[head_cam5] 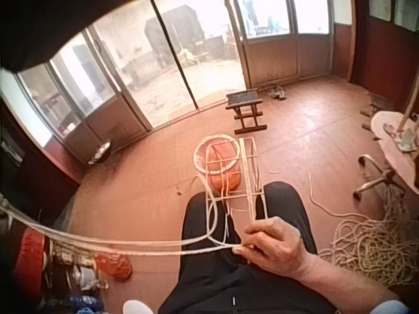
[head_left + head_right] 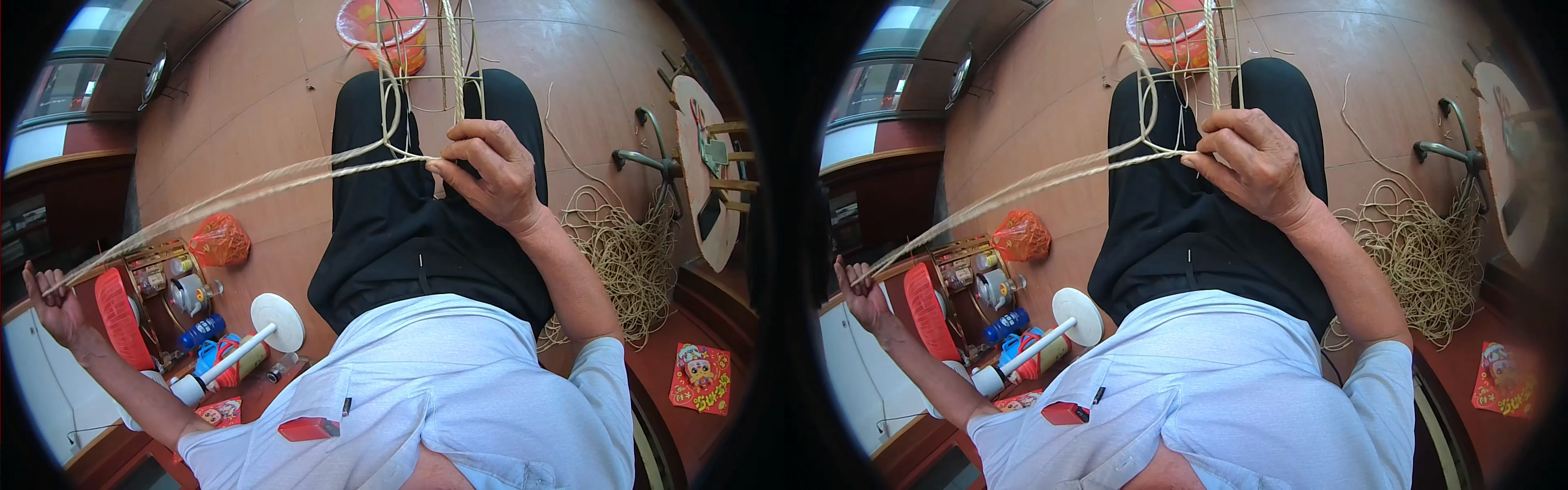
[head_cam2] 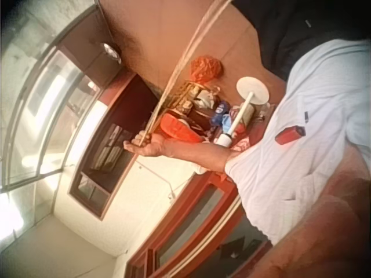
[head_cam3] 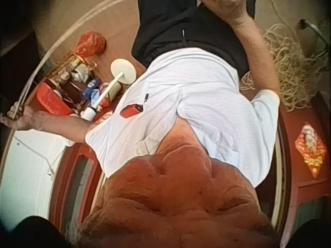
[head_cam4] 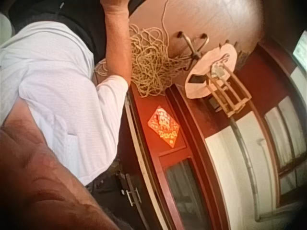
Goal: Weave material onto a wire or bamboo lantern frame.
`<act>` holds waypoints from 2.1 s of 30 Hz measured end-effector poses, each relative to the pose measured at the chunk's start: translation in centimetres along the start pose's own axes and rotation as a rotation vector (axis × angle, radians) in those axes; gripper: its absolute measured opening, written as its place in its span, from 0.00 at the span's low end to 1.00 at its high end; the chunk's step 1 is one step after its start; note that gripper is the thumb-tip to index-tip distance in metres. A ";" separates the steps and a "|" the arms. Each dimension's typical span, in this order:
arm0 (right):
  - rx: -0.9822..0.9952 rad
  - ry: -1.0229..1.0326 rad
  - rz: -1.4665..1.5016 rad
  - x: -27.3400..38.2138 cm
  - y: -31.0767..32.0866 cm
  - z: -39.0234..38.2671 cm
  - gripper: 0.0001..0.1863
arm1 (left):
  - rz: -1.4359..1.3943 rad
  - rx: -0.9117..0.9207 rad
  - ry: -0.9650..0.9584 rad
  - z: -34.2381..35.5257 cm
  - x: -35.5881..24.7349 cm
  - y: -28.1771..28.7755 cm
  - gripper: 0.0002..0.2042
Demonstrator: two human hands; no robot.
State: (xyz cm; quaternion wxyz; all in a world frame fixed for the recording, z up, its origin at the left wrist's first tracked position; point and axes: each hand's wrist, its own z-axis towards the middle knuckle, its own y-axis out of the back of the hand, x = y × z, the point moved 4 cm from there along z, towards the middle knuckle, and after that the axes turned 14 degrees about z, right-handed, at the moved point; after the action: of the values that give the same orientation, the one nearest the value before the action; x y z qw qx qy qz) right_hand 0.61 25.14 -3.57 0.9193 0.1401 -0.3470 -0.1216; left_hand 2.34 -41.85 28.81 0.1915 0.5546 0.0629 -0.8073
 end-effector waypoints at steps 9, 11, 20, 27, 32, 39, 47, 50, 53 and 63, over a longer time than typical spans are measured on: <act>-0.015 0.050 -0.007 -0.1 0.2 0.0 0.13 | 0.375 -0.392 0.017 9.6 -2.6 17.4 0.17; -0.008 0.049 -0.013 -0.3 0.3 -0.3 0.13 | 0.883 -0.862 -0.062 9.1 -2.8 17.5 0.19; 0.033 0.042 -0.014 -0.3 0.0 -0.1 0.12 | 1.172 0.175 -0.216 -3.5 12.9 -18.2 0.12; 0.020 -0.021 0.041 -0.2 0.1 0.1 0.09 | 0.854 0.629 -0.716 -21.1 13.0 -46.0 0.17; 0.031 -0.036 0.017 -0.2 0.4 -0.4 0.10 | 0.789 0.775 -0.789 -20.9 15.5 -49.2 0.09; -0.087 -0.082 0.019 0.5 1.5 -2.4 0.20 | 0.768 0.813 -0.768 -19.8 16.3 -50.0 0.08; -0.107 -0.098 -0.056 0.7 2.2 -2.7 0.20 | 0.841 0.815 -0.784 -19.8 16.1 -50.0 0.06; -0.077 -0.059 -0.097 1.0 1.7 -2.0 0.20 | 0.800 0.796 -0.788 -19.6 16.0 -50.1 0.07; -0.048 -0.049 -0.152 1.4 1.1 -0.8 0.18 | 0.789 0.819 -0.779 -19.5 16.1 -50.2 0.07; -0.020 -0.100 -0.223 1.1 0.3 0.2 0.15 | 0.822 0.819 -0.910 -18.1 15.8 -50.8 0.09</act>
State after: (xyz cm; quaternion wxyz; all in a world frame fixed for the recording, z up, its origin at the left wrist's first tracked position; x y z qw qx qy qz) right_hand 1.33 25.08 -2.68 0.8831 0.1622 -0.3734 -0.2333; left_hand -6.01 6.70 1.80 0.2633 0.1709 -0.5421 -0.7795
